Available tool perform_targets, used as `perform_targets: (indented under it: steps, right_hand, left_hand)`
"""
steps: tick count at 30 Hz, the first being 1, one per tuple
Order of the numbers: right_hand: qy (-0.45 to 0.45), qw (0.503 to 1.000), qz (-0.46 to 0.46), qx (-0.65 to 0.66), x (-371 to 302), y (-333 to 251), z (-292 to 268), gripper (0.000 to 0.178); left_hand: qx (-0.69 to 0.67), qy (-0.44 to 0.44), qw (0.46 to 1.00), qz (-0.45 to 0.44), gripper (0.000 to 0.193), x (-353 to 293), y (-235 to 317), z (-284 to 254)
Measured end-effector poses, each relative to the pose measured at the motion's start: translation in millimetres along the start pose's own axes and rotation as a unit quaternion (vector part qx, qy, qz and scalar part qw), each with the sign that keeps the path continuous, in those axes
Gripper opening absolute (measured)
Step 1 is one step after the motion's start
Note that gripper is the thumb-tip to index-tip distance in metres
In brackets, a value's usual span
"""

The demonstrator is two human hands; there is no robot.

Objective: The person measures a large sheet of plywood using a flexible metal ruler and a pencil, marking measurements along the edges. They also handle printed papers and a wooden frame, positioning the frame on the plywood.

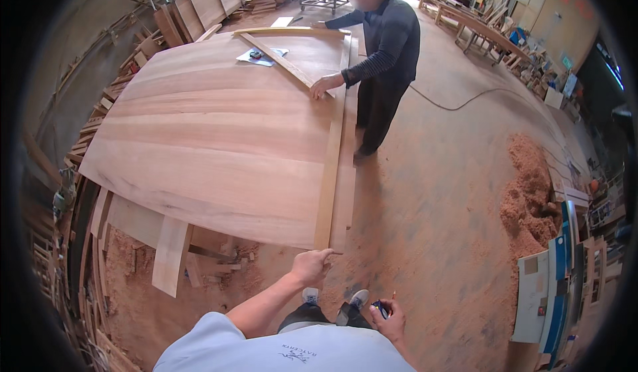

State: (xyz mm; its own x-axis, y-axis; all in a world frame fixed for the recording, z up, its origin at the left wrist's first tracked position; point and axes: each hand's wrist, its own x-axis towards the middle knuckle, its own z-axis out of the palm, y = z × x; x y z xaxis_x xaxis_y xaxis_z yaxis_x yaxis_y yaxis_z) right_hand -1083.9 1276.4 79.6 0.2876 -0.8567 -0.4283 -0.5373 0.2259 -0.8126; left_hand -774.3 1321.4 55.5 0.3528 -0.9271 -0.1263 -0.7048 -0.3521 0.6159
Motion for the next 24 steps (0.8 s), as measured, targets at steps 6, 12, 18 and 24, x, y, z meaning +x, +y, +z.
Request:
perform_targets:
  steps: [6,12,18,24]
  right_hand:
    - [0.033,0.998,-0.053,-0.015,-7.4,-12.8,-4.2,0.047]
    - [0.113,0.992,-0.041,-0.046,21.5,39.7,-31.6,0.04]
    - [0.193,0.973,0.114,-0.059,14.0,146.1,-80.1,0.032]
    - [0.159,0.94,0.288,-0.09,-47.0,185.5,-106.4,0.029]
  left_hand:
    - [-0.12,0.0,0.993,0.005,0.028,-11.2,0.7,1.2]
    - [-0.201,0.035,0.976,-0.071,0.026,-52.4,-48.3,4.4]
    - [-0.211,0.014,0.968,-0.136,0.026,-79.6,-75.3,2.9]
    - [-0.208,0.015,0.967,-0.147,0.028,-98.0,-101.2,22.9]
